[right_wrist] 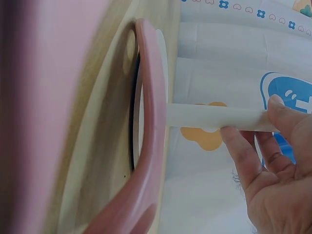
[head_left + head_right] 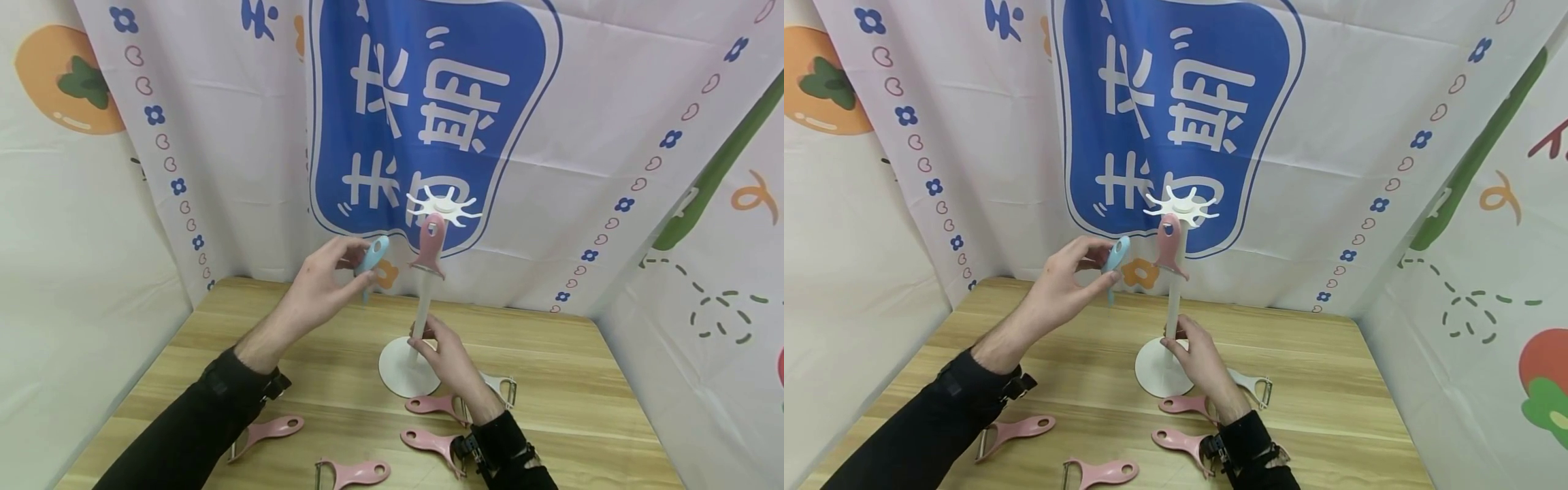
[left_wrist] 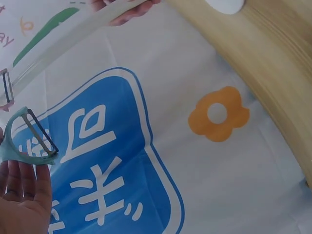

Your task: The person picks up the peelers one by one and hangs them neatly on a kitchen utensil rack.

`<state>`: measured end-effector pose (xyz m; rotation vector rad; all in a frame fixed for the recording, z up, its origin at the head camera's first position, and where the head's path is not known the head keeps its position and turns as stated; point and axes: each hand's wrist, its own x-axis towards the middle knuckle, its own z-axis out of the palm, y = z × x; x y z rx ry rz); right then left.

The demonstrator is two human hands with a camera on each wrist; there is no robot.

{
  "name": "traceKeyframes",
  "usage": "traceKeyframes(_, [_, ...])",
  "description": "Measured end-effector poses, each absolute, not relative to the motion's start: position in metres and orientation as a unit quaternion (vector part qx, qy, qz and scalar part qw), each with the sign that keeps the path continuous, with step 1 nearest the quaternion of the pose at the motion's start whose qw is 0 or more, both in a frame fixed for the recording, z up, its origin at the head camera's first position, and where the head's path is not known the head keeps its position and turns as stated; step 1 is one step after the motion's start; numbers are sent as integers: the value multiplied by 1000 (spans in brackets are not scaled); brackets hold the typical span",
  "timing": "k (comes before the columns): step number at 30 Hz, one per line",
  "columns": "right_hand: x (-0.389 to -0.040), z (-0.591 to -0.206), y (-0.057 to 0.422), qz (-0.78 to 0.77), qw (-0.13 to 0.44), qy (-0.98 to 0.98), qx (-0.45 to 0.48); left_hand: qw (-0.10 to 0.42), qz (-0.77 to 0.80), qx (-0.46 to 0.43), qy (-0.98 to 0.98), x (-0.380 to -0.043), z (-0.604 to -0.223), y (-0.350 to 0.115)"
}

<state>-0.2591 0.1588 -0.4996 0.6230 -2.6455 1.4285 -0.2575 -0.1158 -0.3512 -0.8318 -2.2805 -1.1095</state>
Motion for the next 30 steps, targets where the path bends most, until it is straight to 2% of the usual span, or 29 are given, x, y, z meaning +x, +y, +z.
traceKeyframes(15, [-260,-501,159,470,37,-857,208,310,-465,-293,-776,-255,-327,-97])
traceKeyframes(30, [-261,-503,159,462,38,-863,202,327,-513,-288,-740,-249,-310,-76])
